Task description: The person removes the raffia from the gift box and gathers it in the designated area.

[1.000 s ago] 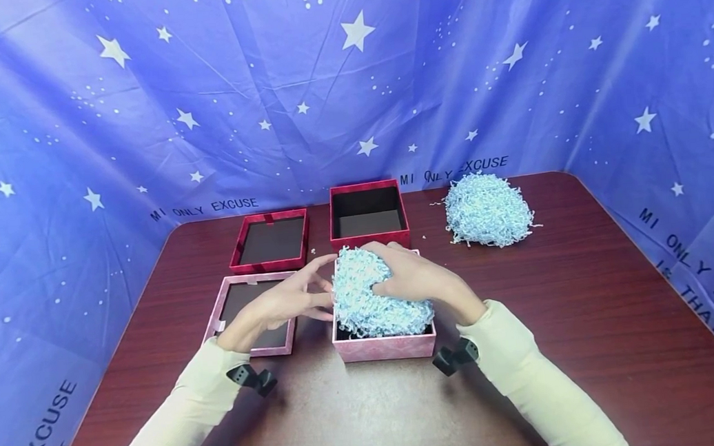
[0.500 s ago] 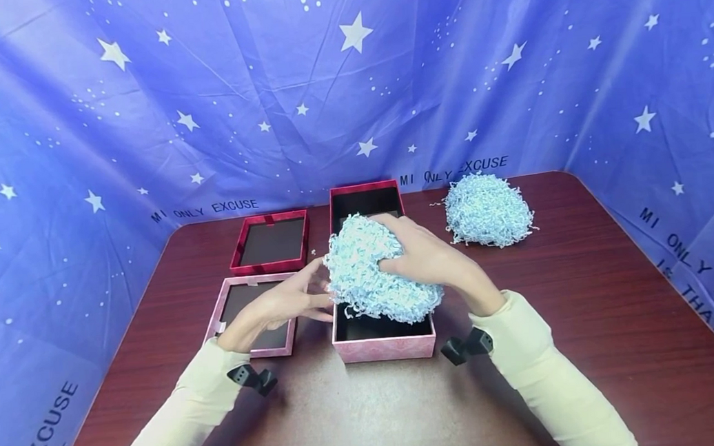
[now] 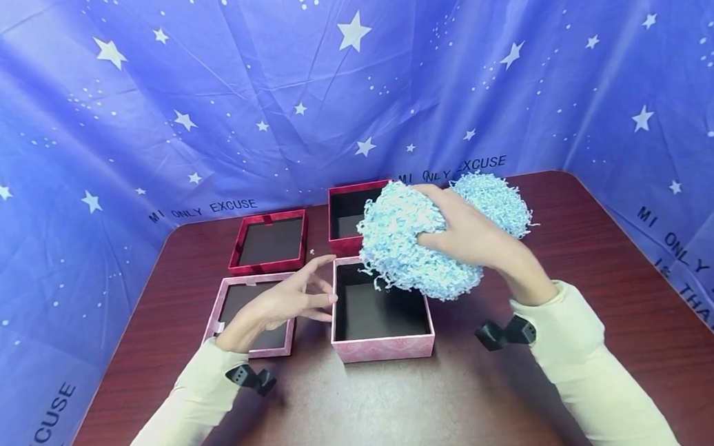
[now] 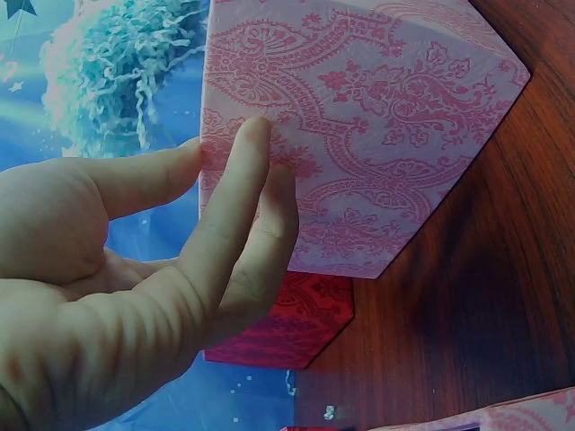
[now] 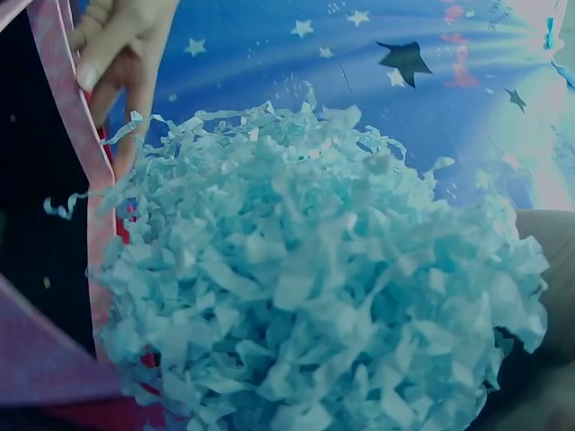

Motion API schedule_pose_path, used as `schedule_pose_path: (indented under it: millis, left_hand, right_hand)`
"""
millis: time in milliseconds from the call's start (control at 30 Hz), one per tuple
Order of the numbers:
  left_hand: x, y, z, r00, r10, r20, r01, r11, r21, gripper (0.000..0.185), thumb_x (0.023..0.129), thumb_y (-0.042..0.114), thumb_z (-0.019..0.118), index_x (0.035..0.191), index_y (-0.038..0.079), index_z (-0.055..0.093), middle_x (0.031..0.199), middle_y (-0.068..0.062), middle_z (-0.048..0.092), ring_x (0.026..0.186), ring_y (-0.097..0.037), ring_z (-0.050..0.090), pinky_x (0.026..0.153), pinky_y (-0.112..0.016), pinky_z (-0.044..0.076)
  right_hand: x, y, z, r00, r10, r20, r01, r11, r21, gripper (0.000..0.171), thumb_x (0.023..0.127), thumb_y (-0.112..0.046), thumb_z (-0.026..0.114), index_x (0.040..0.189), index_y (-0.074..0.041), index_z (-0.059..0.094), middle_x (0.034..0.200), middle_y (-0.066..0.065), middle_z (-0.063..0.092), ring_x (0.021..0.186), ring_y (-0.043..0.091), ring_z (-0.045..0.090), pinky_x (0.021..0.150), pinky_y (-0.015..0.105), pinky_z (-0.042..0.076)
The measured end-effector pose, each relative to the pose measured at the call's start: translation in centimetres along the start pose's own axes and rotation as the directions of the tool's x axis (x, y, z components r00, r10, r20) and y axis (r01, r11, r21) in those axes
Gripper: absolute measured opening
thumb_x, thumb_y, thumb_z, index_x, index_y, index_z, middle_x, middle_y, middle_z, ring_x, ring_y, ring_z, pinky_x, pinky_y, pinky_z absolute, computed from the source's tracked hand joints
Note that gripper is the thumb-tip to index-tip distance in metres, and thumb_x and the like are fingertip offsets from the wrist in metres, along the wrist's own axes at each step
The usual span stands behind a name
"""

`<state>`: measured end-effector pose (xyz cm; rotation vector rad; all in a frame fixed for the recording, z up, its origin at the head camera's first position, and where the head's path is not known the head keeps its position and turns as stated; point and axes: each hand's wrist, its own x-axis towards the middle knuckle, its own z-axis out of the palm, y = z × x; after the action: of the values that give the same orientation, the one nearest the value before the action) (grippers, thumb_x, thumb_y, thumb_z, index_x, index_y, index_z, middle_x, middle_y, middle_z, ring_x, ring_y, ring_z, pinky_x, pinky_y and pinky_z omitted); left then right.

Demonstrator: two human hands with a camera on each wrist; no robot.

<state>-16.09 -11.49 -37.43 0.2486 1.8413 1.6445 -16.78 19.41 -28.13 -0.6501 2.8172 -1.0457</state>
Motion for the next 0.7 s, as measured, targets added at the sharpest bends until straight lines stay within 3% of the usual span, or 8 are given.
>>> schedule_pose_path:
  millis: [267, 700]
  left_hand:
    - [0.0, -0.1, -0.1, 1.0, -0.001, -0.001, 0.001, 1.0, -0.007, 0.081, 0.09, -0.007, 0.057, 0.152, 0.02, 0.013, 0.109, -0.019, 0.042, 0.106, -0.042, 0.055, 0.085, -0.054, 0.054]
    - [-0.1, 0.0, 0.0, 1.0, -0.003, 0.001, 0.003, 1.0, -0.012, 0.081, 0.09, -0.007, 0.057, 0.152, 0.019, 0.012, 0.11, -0.019, 0.042, 0.108, -0.044, 0.055, 0.086, -0.054, 0.054]
  right_hand:
    - [-2.1, 2.1, -2.5, 0.996, 0.075, -0.041, -0.076, 0.997, -0.032, 0.078, 0.087, -0.012, 0.065, 0.151, -0.007, 0.02, 0.154, 0.022, 0.025, 0.141, 0.042, 0.022, 0.11, 0.064, 0.023]
    - [-4.5, 6.1, -3.9, 0.983, 0.162, -0.085, -0.163, 0.987, -0.012, 0.08, 0.089, -0.013, 0.064, 0.152, -0.005, 0.015, 0.152, 0.026, 0.023, 0.139, 0.047, 0.02, 0.103, 0.07, 0.024]
